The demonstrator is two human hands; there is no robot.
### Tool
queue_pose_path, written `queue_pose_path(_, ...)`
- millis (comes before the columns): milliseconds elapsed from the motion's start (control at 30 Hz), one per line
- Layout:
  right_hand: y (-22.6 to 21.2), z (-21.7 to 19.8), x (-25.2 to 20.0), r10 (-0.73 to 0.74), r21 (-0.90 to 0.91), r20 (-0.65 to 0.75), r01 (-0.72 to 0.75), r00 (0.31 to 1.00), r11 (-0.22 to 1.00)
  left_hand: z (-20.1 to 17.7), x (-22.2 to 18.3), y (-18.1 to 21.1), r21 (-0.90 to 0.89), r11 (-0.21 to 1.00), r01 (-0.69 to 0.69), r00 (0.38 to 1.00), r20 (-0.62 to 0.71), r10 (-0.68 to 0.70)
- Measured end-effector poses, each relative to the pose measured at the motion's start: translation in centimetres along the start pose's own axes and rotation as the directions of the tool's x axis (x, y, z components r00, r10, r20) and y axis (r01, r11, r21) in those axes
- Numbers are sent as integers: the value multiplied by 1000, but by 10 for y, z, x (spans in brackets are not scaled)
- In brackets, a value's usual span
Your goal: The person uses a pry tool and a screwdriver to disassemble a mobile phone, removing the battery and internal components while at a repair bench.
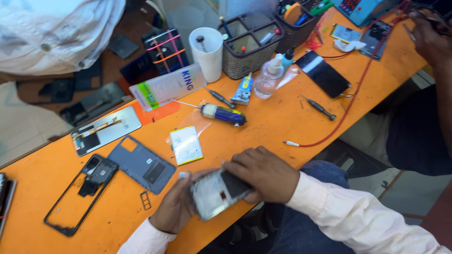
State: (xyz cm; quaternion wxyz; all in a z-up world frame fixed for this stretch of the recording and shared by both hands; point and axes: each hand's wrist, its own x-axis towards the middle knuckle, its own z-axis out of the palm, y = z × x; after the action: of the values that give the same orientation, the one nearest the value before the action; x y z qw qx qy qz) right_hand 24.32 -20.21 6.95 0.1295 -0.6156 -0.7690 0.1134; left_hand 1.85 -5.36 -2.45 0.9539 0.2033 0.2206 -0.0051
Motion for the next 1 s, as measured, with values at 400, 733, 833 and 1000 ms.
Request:
queue_pose_path(400,147,-13,-36,404,121,-562,-411,722,904,23,13,1,950,300,89,819,-241,521)
queue_pose_path(733,438,-54,-30,647,14,-700,-901,301,434,-112,60,-49,960,154,234,803,-280,527)
queue_pose_path(833,471,-56,-28,750,69,-639,-958,171,277,-201,88,-70,991,136,-10,853,-63,518)
queue_pose_path(1000,459,-61,-35,672,95,-728,-950,138,297,-248,94,-82,984,172,47,902,-116,416)
